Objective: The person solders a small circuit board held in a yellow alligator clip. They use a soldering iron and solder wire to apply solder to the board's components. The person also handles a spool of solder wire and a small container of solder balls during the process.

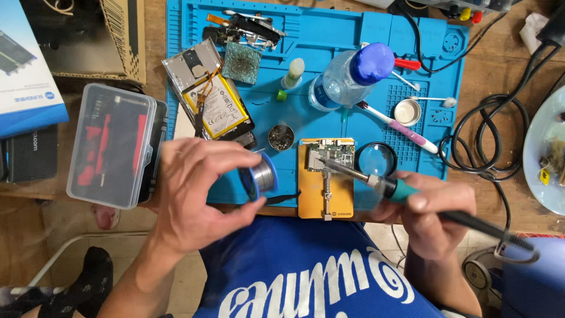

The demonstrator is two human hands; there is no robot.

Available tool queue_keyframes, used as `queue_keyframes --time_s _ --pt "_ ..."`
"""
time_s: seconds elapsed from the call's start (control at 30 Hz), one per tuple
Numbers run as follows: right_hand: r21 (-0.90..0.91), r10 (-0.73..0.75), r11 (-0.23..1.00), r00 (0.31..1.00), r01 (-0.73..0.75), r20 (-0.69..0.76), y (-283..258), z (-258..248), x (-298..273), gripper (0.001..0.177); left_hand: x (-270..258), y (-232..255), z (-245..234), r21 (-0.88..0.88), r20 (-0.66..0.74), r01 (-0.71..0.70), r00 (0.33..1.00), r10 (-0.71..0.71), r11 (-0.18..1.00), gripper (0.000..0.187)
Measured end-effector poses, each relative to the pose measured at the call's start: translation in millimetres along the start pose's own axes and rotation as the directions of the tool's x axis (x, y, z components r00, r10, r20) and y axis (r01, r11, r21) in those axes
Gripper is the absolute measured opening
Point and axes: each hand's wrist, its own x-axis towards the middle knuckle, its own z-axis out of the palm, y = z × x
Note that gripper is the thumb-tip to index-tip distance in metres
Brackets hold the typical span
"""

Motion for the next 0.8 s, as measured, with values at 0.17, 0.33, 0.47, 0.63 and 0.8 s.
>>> queue_keyframes --time_s 0.17,0.33,0.47,0.63,0.8 --pt "-0.104 -0.097 0.988 0.985 0.112 0.144 -10 1 -1 0.010 -5 21 11 -0.482 0.046 0.137 0.990 -0.132 0.866 0.048" --pt "-0.134 -0.190 0.966 0.960 0.219 0.203 -3 1 -3 0.030 -9 38 20 -0.745 0.328 0.499 0.852 -0.409 0.443 0.042" --pt "-0.300 -0.132 0.933 0.967 0.196 0.219 -17 15 4 0.031 -5 40 32 -0.883 0.462 0.429 0.868 -0.183 -0.191 0.038" --pt "-0.359 -0.197 0.897 0.960 0.259 0.201 -16 22 13 0.010 -5 42 51 -0.816 0.486 0.433 0.873 -0.047 -0.384 0.038" --pt "-0.309 -0.373 0.852 0.904 0.423 0.209 -10 14 15 0.019 -2 41 46 -0.799 0.524 0.521 0.848 0.079 -0.299 0.084"
